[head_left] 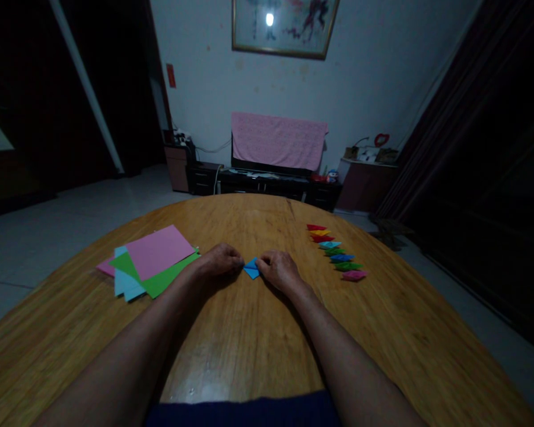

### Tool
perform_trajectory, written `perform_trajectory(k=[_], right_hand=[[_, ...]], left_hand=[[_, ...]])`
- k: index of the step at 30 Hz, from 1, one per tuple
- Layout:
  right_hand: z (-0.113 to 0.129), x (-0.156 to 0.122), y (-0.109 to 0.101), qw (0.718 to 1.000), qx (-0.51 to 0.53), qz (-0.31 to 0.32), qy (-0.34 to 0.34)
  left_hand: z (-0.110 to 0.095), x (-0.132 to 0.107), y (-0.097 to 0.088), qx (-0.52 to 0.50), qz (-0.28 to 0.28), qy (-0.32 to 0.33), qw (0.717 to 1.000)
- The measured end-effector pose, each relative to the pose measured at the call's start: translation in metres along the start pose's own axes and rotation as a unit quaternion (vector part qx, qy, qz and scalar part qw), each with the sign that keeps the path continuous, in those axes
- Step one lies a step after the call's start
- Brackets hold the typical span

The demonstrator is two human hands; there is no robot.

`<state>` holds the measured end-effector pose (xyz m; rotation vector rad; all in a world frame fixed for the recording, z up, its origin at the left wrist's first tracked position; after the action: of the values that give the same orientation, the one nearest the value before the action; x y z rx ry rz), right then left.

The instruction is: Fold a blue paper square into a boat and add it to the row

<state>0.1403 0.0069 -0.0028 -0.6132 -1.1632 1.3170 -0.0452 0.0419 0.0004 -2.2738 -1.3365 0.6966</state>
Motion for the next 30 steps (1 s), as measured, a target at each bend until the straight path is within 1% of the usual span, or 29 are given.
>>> perform_trajectory(k=[2, 6, 9, 15, 18, 21, 26, 30], right_hand=[[0.0, 0.0, 0.0, 1.0, 0.009, 0.0, 0.004], [-0.001, 0.002, 0.001, 0.999, 0.033, 0.004, 0.02], [0.0, 0.003, 0.001, 0.999, 0.038, 0.009, 0.034], [-0.002, 0.005, 0.001, 0.997, 0.043, 0.018, 0.054], [-0.003, 0.006, 0.002, 0.997, 0.047, 0.018, 0.063], [-0.004, 0.006, 0.002, 0.996, 0.05, 0.016, 0.074], [-0.003, 0.005, 0.002, 0.996, 0.052, 0.013, 0.07], [-0.002, 0.003, 0.003, 0.996, 0.055, 0.006, 0.075]], left_hand=[[-0.001, -0.001, -0.001, 0.005, -0.003, -0.01, 1.0], [-0.002, 0.0, 0.0, 0.015, -0.011, -0.002, 1.0], [-0.003, 0.002, 0.002, 0.035, -0.025, -0.012, 0.999], [-0.007, 0.005, 0.007, 0.112, -0.079, -0.018, 0.99], [-0.012, 0.005, 0.009, 0.161, -0.096, -0.017, 0.982], [-0.016, 0.004, 0.009, 0.194, -0.097, -0.012, 0.976], [-0.017, 0.006, 0.009, 0.215, -0.084, -0.017, 0.973], [-0.016, 0.007, 0.01, 0.239, -0.093, -0.017, 0.966]])
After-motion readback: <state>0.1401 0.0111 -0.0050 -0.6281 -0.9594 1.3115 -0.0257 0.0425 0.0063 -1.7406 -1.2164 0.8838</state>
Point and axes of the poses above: each hand's wrist, its own x-axis towards the middle knuckle, its own y-axis out of the palm, z = x × y, the point moved 1 cm from there along x, towards the middle knuckle, and after that the axes turned 2 degrees about -z, right-handed, at the moved point
